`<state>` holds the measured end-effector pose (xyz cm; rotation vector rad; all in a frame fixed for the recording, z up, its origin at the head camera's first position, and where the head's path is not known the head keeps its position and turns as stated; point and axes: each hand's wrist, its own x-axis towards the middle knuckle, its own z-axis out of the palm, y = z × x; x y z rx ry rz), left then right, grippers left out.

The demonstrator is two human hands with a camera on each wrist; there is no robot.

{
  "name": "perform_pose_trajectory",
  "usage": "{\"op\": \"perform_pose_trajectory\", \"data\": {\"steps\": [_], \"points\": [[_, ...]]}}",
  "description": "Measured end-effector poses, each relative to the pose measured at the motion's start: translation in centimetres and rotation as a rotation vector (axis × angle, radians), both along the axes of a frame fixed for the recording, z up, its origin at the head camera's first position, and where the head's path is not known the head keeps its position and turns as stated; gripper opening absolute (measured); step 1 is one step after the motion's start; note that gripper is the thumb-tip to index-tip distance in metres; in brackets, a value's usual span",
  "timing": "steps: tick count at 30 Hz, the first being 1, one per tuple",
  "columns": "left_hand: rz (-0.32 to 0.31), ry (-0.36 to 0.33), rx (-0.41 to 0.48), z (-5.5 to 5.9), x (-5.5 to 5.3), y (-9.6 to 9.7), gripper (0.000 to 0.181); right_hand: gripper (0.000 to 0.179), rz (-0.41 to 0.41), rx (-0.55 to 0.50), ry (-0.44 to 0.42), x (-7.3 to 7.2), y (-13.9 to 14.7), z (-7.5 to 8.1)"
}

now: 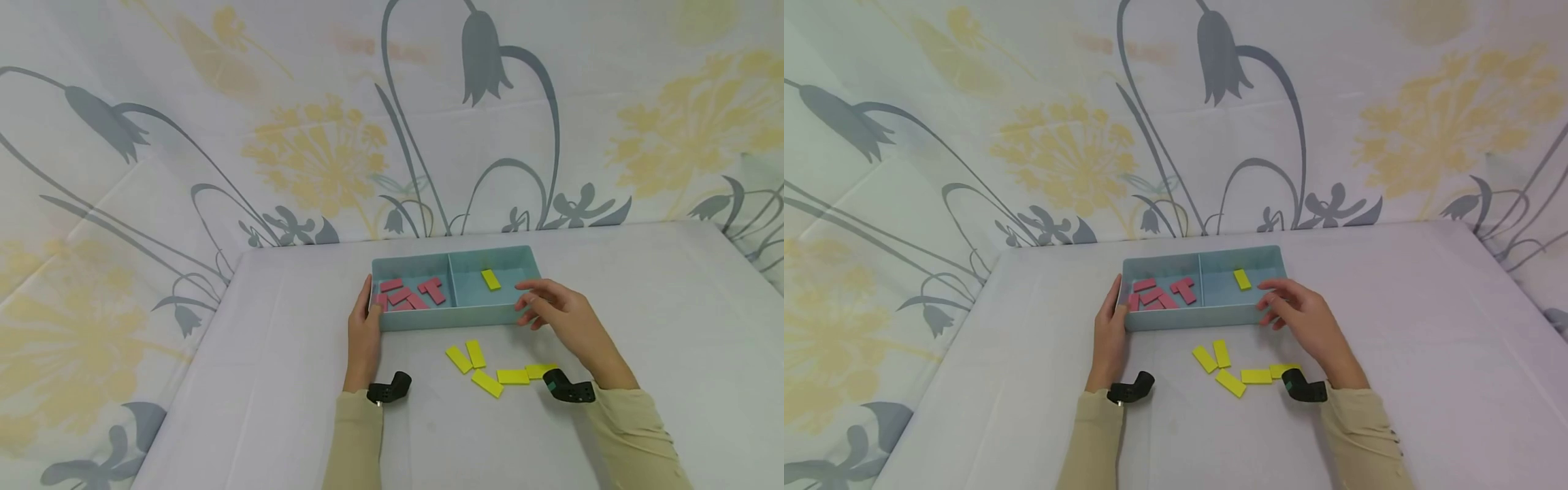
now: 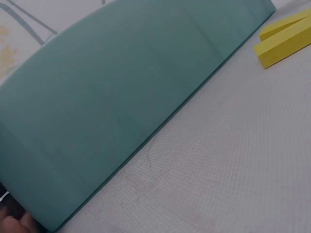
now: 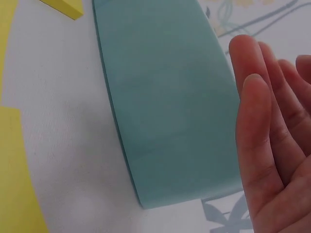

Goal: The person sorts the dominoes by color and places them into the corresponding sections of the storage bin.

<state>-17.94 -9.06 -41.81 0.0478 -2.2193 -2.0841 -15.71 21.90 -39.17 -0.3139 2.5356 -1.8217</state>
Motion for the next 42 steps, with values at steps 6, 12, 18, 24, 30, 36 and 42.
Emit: {"op": "perform_pose_trajectory", "data": {"steps": [6,12,18,24,30,36,42], "points": [[0.009,0.030,0.002,-1.4,-0.9,-0.3,0.051,0.034,0.070,0.014,0.005,-0.3,-0.1,0.0],[0.032,0.040,-0.023,-2.1,-1.1,-0.3,0.052,0.033,0.189,0.081,-0.062,-0.4,-0.6,-0.3],[0.034,0.019,-0.015,-2.4,-1.1,-0.5,0.052,0.037,0.312,0.207,-0.128,-0.6,-1.4,-1.0],[0.018,-0.001,-0.001,-1.3,-0.7,-0.4,0.052,0.037,0.337,0.334,-0.185,-0.4,-2.5,-1.5],[0.011,0.000,-0.025,0.2,0.0,0.0,0.054,0.041,0.318,0.383,-0.237,0.0,-3.3,-1.3],[0.015,-0.003,-0.008,-0.9,-0.5,-0.2,0.054,0.042,0.301,0.413,-0.206,0.0,-3.8,-1.7],[0.026,0.032,-0.035,-2.1,-1.2,-0.3,0.053,0.042,0.281,0.448,-0.189,-0.1,-4.1,-1.9]]}}
